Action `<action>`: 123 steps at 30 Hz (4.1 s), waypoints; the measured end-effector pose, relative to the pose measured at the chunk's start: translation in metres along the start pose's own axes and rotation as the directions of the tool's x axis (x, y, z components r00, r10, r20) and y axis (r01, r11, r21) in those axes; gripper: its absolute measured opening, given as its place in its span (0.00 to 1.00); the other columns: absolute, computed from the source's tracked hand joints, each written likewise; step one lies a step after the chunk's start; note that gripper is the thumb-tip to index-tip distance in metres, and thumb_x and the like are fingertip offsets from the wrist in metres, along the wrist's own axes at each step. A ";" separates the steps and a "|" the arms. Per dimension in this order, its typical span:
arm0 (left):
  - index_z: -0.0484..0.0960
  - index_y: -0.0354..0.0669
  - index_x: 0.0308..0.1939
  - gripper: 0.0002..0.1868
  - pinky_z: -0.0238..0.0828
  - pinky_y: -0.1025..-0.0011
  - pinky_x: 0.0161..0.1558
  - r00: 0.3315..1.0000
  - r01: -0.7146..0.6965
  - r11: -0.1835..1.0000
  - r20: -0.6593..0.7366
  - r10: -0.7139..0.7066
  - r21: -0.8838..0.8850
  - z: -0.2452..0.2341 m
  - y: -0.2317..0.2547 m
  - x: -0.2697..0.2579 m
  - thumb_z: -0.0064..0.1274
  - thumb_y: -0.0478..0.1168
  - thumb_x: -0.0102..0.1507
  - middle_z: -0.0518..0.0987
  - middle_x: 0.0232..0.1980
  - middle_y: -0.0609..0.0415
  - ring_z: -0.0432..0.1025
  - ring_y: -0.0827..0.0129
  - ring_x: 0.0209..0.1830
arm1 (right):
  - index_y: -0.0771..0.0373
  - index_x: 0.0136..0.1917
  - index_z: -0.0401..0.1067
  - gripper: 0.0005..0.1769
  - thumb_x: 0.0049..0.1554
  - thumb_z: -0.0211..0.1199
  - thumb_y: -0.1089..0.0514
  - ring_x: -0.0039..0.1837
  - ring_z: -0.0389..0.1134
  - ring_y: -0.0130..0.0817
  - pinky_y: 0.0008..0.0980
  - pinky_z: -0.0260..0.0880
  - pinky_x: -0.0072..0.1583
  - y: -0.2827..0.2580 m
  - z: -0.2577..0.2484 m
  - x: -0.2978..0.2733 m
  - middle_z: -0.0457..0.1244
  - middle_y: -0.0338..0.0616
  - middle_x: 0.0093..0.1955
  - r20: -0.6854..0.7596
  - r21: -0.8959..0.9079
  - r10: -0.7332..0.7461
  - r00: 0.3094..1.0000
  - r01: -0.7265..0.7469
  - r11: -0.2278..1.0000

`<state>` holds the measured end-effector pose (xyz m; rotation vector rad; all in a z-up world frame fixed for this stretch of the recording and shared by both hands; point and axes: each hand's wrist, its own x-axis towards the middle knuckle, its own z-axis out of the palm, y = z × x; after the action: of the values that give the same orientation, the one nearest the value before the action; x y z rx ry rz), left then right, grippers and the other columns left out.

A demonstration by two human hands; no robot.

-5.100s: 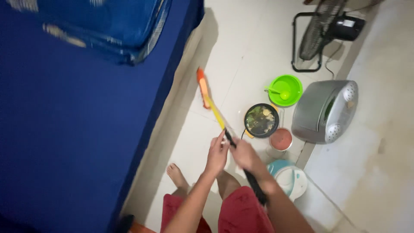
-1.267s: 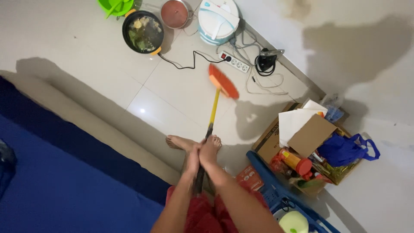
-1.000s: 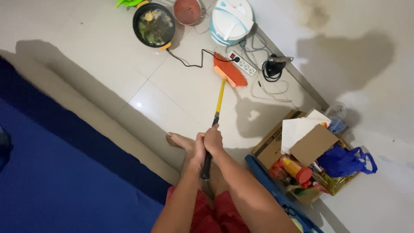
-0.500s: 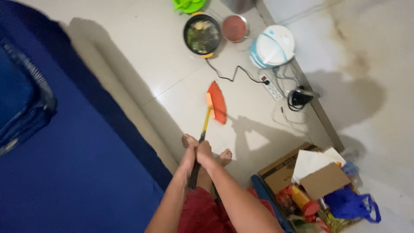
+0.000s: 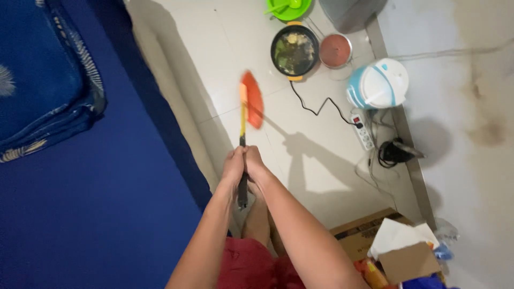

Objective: Sweep the floor using a handheld broom.

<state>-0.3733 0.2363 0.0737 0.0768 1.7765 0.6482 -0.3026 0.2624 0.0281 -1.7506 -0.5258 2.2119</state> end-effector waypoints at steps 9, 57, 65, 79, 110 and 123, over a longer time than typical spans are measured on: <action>0.79 0.35 0.56 0.25 0.70 0.66 0.53 0.978 -0.206 0.881 -0.075 0.192 -0.427 -0.013 -0.034 0.102 0.42 0.53 0.71 0.80 0.49 0.48 0.72 0.65 0.49 | 0.76 0.45 0.78 0.16 0.59 0.61 0.57 0.41 0.72 0.41 0.42 0.71 0.42 -0.015 0.029 0.082 0.70 0.55 0.40 0.131 -0.463 -0.186 0.974 0.227 0.857; 0.59 0.50 0.76 0.36 0.66 0.64 0.63 0.996 -0.088 0.727 -0.043 0.080 -0.681 0.003 0.103 0.121 0.43 0.58 0.67 0.74 0.63 0.48 0.69 0.64 0.62 | 0.59 0.74 0.61 0.30 0.65 0.35 0.46 0.45 0.72 0.60 0.53 0.68 0.47 -0.161 0.070 0.087 0.67 0.67 0.40 0.340 -0.877 -0.263 0.903 0.405 0.259; 0.47 0.54 0.81 0.38 0.50 0.67 0.75 0.995 0.015 0.817 0.091 0.046 -0.576 0.080 -0.053 0.000 0.41 0.51 0.68 0.56 0.80 0.57 0.54 0.66 0.79 | 0.55 0.72 0.62 0.26 0.61 0.47 0.52 0.55 0.73 0.58 0.50 0.72 0.54 -0.064 -0.045 -0.039 0.70 0.62 0.50 0.236 -0.934 -0.122 0.964 0.260 0.246; 0.44 0.60 0.82 0.39 0.55 0.67 0.74 0.979 0.192 0.896 0.144 -0.146 -0.399 0.023 0.044 0.105 0.34 0.63 0.69 0.60 0.79 0.56 0.60 0.65 0.76 | 0.55 0.74 0.60 0.26 0.63 0.51 0.53 0.56 0.69 0.65 0.53 0.71 0.58 -0.054 -0.020 0.120 0.67 0.66 0.55 0.382 -0.910 -0.351 0.855 0.415 0.020; 0.57 0.44 0.76 0.34 0.66 0.68 0.63 0.963 -0.263 0.943 -0.003 0.270 0.204 0.122 0.040 0.150 0.43 0.53 0.69 0.67 0.75 0.40 0.71 0.57 0.65 | 0.64 0.62 0.70 0.23 0.58 0.54 0.50 0.51 0.75 0.56 0.48 0.74 0.52 -0.102 -0.092 0.092 0.71 0.62 0.47 0.030 -0.826 -0.266 0.964 0.174 0.536; 0.49 0.52 0.81 0.40 0.62 0.72 0.65 0.954 0.003 0.986 0.295 0.047 -0.167 -0.027 0.233 0.325 0.44 0.54 0.68 0.77 0.65 0.55 0.70 0.69 0.64 | 0.69 0.58 0.71 0.23 0.55 0.62 0.52 0.51 0.73 0.59 0.50 0.73 0.53 -0.227 0.106 0.269 0.70 0.62 0.44 0.101 -0.836 -0.446 0.889 0.319 0.447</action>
<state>-0.5639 0.5444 -0.0981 0.0766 1.4279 0.7568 -0.4710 0.5692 -0.0849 -1.8300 -2.0074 1.5283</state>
